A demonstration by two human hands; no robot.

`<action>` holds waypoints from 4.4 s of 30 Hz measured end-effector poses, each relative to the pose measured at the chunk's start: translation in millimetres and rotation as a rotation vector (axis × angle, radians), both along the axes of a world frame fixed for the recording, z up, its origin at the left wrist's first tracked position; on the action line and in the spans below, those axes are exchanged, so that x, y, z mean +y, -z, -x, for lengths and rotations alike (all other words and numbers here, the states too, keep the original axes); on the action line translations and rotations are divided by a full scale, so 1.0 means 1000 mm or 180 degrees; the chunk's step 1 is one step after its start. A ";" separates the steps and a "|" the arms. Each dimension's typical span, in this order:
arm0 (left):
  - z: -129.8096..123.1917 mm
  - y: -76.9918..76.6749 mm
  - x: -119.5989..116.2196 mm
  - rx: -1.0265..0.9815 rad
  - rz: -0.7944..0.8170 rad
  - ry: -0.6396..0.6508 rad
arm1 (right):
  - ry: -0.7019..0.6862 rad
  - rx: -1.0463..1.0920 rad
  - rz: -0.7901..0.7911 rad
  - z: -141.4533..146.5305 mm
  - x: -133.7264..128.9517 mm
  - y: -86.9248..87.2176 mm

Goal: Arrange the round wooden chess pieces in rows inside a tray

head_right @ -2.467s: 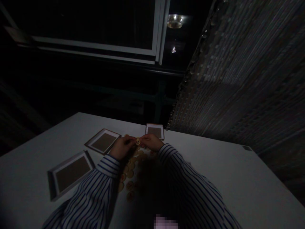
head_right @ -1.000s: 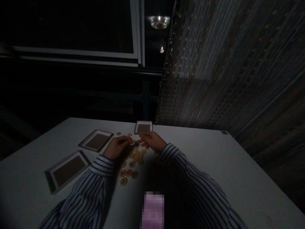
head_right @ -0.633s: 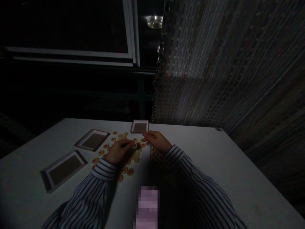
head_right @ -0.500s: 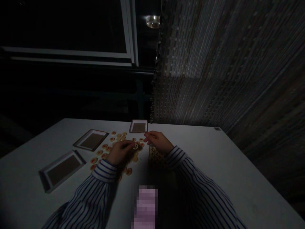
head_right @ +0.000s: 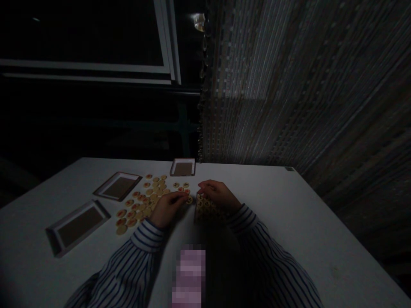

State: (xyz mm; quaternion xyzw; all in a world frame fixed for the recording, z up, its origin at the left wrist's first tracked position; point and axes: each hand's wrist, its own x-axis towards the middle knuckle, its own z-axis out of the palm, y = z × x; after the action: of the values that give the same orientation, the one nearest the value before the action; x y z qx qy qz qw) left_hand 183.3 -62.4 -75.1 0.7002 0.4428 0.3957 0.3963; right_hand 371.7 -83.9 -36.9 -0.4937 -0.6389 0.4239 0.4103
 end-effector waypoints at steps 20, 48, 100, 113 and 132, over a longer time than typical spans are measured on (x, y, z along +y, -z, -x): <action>-0.037 0.017 -0.011 -0.0221 0.0146 -0.0137 | 0.0097 -0.0250 -0.0146 -0.027 -0.010 0.022; -0.043 0.030 -0.025 -0.0296 0.0276 -0.0395 | 0.0017 -0.0494 -0.0088 -0.019 -0.015 0.041; -0.041 0.030 -0.025 -0.0474 0.0579 -0.0277 | 0.0028 0.0039 0.0030 -0.021 -0.016 0.039; -0.042 0.028 -0.026 -0.0643 0.0662 -0.0467 | 0.0165 -0.0188 0.0015 -0.018 -0.017 0.034; -0.042 0.030 -0.026 -0.0770 0.0881 -0.0353 | 0.0113 -0.0264 -0.0260 -0.015 -0.015 0.038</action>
State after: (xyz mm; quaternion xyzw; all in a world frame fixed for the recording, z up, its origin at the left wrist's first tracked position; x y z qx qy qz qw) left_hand 225.4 -88.6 -105.3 0.5608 0.4800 0.4336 0.5167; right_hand 387.1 -99.1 -74.9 -0.5048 -0.6633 0.3694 0.4107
